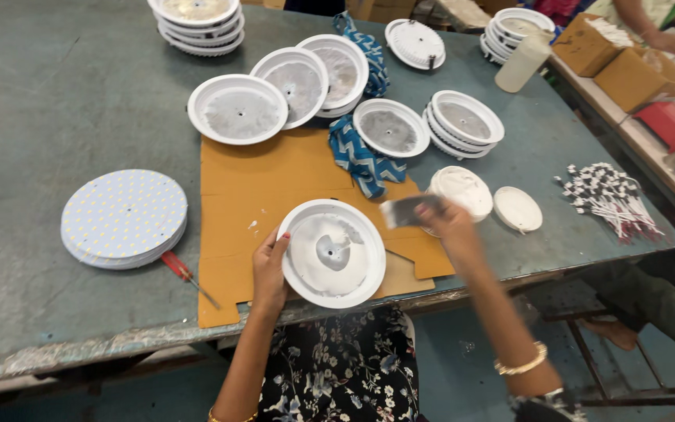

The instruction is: The person scoops a white compound from a tub and spreads it inside white circular LED housings using a metal spatula. They handle the housings one at a time, applying the compound to the interior surface and then placing the finished units on a stack.

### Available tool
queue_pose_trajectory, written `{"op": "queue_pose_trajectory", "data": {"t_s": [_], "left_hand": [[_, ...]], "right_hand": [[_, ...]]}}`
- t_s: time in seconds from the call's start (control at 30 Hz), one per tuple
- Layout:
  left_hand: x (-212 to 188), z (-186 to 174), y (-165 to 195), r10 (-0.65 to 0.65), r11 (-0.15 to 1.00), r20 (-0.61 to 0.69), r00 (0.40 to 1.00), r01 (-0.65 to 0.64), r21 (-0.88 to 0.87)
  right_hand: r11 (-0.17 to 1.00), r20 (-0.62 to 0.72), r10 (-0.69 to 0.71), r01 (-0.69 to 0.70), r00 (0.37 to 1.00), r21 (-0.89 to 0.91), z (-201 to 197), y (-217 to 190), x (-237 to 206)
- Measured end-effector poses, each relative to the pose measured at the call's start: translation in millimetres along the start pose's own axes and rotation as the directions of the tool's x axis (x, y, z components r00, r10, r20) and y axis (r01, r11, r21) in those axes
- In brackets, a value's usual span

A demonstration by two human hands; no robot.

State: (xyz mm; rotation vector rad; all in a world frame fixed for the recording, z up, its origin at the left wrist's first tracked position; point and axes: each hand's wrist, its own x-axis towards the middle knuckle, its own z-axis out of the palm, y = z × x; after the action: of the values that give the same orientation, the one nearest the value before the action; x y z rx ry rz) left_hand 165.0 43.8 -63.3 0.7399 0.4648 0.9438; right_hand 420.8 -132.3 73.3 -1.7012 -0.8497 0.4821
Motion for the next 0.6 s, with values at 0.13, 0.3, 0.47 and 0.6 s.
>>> {"op": "queue_pose_trajectory", "data": {"t_s": [0.13,0.3,0.47,0.6], "left_hand": [[1,1,-1,0.025,0.999,0.014,1.0,-0.024,-0.02],[1,2,-3,0.026,0.999,-0.03,0.999,-0.024,0.047],[4,3,-5,0.058,0.995,-0.055,0.997,-0.053,0.081],[4,4,-4,0.063,0.994,-0.056,0.996,-0.058,0.088]], "right_hand": [[0.962,0.126,-0.17,0.192,0.977,-0.191,75,11,-34],[0.763,0.185,-0.48,0.512,0.857,-0.394,119,10,-49],[0.688,0.208,-0.378,0.424,0.902,-0.589,129,3,-80],[0.768,0.24,-0.172,0.282,0.956,-0.574,115,-9,-81]]}}
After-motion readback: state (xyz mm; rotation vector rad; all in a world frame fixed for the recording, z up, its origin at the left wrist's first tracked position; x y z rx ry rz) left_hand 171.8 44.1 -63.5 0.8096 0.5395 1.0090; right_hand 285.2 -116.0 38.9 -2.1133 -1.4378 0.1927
